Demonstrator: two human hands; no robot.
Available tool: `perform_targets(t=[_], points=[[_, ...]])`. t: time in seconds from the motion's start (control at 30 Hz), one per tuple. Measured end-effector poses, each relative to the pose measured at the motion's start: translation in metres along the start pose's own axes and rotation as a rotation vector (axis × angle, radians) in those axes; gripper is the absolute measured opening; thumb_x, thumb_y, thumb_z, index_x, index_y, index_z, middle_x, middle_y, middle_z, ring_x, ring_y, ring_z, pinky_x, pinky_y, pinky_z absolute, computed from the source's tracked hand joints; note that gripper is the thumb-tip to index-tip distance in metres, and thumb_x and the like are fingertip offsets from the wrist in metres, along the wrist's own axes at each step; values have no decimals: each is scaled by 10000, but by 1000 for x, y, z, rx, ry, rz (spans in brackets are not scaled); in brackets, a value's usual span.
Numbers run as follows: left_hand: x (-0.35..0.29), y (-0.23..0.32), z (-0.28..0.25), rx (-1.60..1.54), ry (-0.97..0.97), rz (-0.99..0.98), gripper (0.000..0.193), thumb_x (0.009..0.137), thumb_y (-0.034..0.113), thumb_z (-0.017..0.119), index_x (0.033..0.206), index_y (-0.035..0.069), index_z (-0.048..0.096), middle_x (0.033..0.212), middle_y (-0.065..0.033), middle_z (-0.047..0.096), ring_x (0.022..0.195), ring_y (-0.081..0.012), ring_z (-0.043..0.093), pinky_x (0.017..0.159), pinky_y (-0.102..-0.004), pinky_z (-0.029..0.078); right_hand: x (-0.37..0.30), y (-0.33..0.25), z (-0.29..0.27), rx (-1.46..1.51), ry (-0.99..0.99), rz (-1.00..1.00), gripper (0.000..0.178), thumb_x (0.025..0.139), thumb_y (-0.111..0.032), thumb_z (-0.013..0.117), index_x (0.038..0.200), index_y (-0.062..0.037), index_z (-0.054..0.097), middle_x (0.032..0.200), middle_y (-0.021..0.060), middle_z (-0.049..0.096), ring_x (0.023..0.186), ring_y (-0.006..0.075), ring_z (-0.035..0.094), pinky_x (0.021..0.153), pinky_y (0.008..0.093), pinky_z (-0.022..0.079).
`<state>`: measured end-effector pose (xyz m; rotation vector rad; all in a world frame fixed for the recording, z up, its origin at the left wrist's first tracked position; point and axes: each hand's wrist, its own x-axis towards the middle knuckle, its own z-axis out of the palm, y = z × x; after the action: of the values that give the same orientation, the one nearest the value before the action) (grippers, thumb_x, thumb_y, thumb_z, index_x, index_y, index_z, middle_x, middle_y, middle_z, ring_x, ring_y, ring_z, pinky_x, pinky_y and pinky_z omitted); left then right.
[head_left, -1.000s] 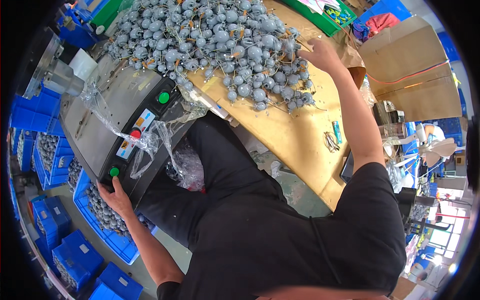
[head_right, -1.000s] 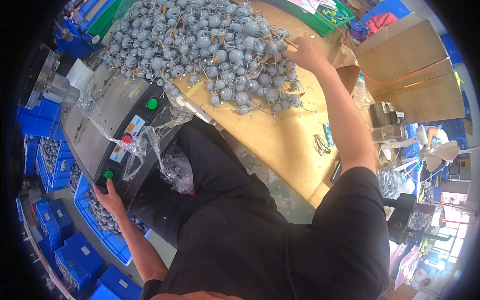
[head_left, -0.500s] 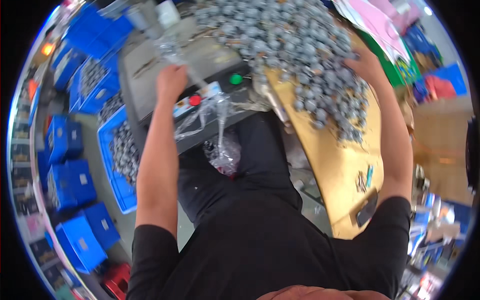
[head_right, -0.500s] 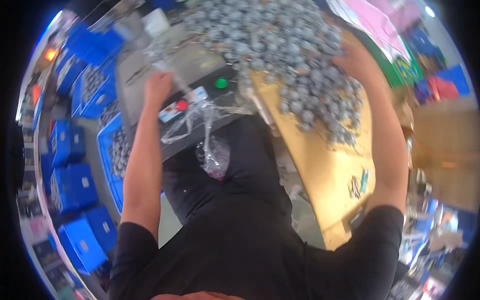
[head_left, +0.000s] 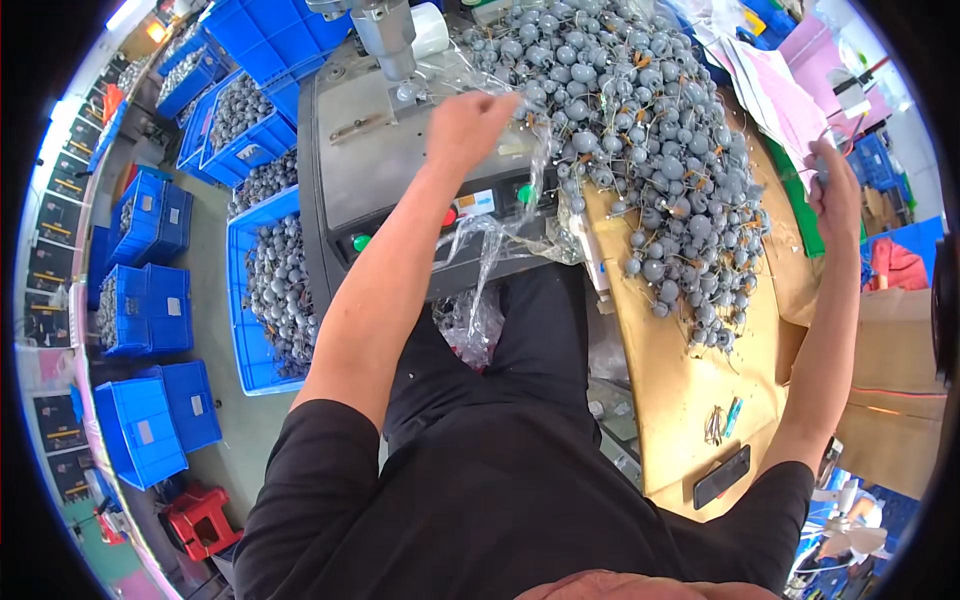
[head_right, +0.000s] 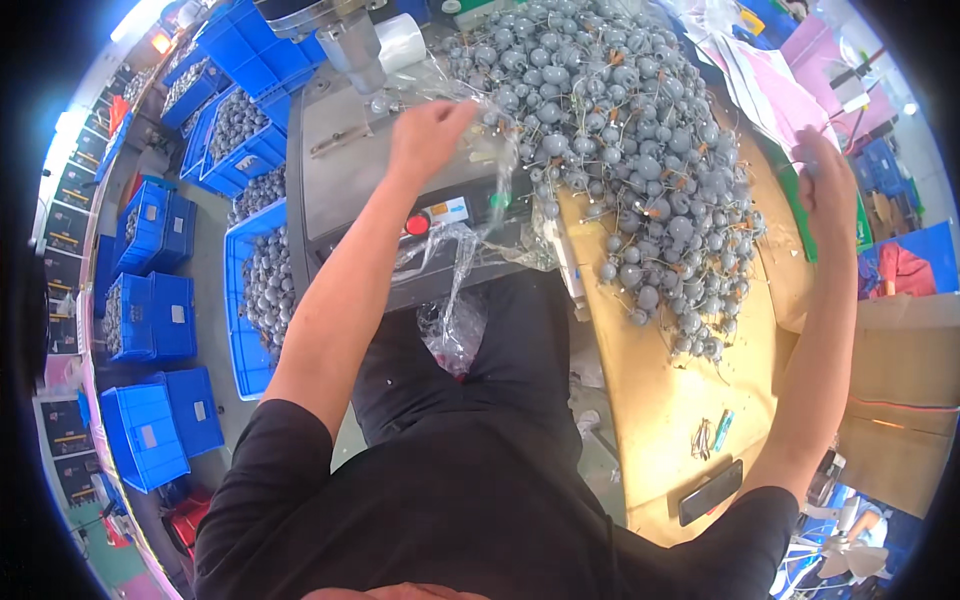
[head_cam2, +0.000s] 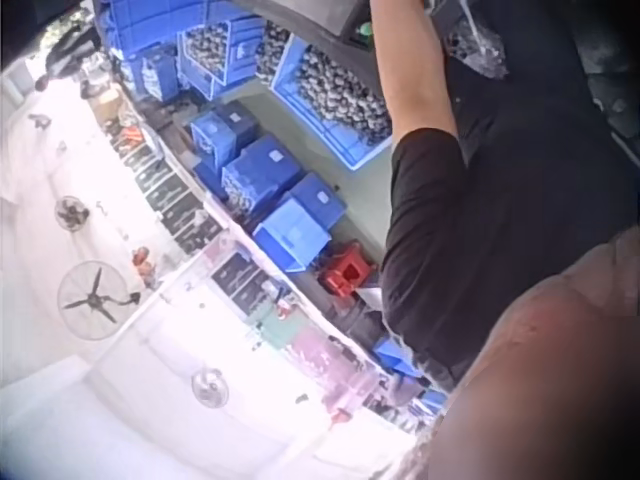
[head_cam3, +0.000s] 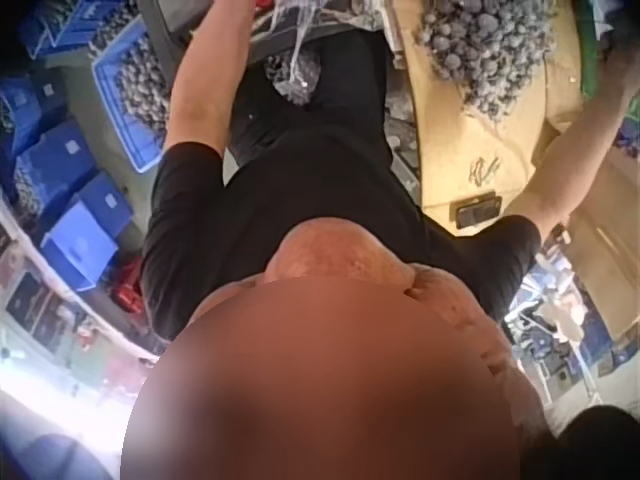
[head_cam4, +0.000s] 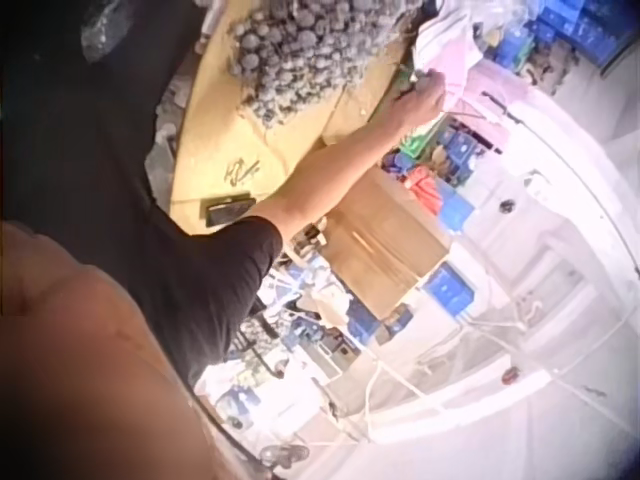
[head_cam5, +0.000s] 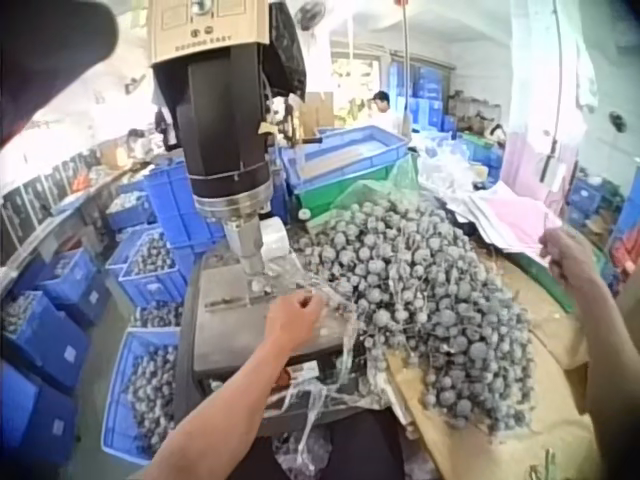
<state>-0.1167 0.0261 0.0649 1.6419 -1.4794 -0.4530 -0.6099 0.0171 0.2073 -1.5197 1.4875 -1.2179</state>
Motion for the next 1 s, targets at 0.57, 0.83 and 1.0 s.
perform_targets(t=[0.57, 0.83, 1.0], points=[[47, -93, -36, 452, 332, -119, 641, 754, 478, 757, 1222, 48, 679, 1239, -175, 624, 1240, -357, 517, 1068, -482, 394, -4, -36, 22, 187, -12, -29, 377, 1038, -318, 542, 1238, -6, 610, 967, 37, 606, 691, 87, 541, 542, 223, 403], [-36, -122, -106, 348, 589, 97, 529, 739, 315, 834, 1141, 1, 693, 1178, -200, 659, 1103, -373, 604, 993, -458, 470, -11, -52, 26, -154, -57, -7, 369, 1045, -296, 567, 1295, -39, 655, 977, -10, 661, 749, 40, 573, 589, 195, 431], [-128, -175, -183, 481, 668, -209, 550, 791, 323, 854, 1169, -40, 684, 1092, -211, 689, 1057, -336, 638, 951, -442, 491, -1, -73, 49, -37, 149, -146, 350, 1014, -253, 616, 1276, -28, 669, 833, -54, 577, 658, 20, 421, 558, 194, 329]])
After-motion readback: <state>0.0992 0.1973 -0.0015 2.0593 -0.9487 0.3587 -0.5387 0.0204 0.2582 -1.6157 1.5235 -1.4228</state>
